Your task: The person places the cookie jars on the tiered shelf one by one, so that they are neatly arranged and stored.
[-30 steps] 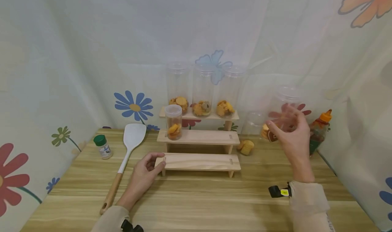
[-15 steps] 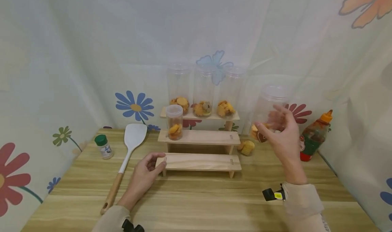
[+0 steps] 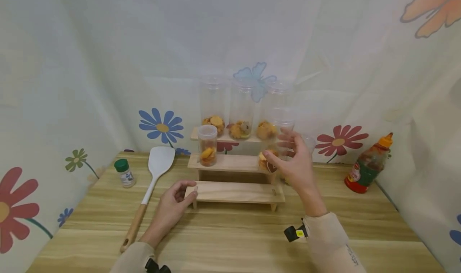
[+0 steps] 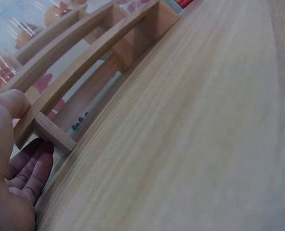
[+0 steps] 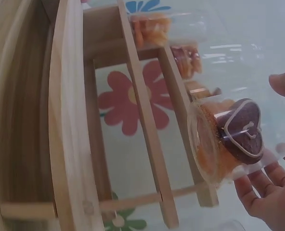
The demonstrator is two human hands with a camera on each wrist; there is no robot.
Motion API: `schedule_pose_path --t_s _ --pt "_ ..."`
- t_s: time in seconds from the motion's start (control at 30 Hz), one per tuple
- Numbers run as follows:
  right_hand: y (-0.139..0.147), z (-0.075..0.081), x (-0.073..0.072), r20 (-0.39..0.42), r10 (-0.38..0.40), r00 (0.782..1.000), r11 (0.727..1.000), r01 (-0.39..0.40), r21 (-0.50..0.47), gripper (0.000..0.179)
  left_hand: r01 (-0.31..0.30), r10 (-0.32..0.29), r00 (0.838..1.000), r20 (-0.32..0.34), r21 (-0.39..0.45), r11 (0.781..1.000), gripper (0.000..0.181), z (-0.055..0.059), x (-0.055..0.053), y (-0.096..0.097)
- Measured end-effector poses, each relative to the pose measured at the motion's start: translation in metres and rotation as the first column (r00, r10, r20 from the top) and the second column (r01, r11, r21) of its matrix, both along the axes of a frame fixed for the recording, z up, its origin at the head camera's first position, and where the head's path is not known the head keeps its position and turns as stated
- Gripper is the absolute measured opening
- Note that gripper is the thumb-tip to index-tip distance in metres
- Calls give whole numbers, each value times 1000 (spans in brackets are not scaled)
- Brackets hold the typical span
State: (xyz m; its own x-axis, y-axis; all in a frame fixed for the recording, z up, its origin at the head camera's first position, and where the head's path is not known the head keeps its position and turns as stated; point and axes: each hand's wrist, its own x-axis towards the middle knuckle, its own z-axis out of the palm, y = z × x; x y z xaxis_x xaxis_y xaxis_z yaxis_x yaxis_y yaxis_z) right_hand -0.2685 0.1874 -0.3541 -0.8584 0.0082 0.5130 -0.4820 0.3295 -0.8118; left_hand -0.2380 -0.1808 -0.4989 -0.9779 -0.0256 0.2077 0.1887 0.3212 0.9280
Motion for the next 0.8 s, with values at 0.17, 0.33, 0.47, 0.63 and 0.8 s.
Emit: schedule_pose_path --t_s 0.17,0.33,0.47,0.63,0.8 --pt "-26 2 -9 60 42 997 999 -43 17 80 -7 7 1000 4 -13 1000 32 -1 0 0" --pt "-49 -1 -16 70 41 997 998 -44 47 79 -3 3 1000 0 -6 1000 32 -1 -1 1" --pt "-64 -5 -21 49 44 998 998 -46 46 85 5 -4 1000 -7 4 1000 33 -1 0 1" --pt "-76 -9 -26 25 18 1000 1000 -19 20 84 7 -7 1000 -16 11 1000 32 -1 1 1" --pt "-83 -13 -26 51 -9 999 1000 10 -18 72 8 -8 1000 -20 17 1000 32 0 1 1"
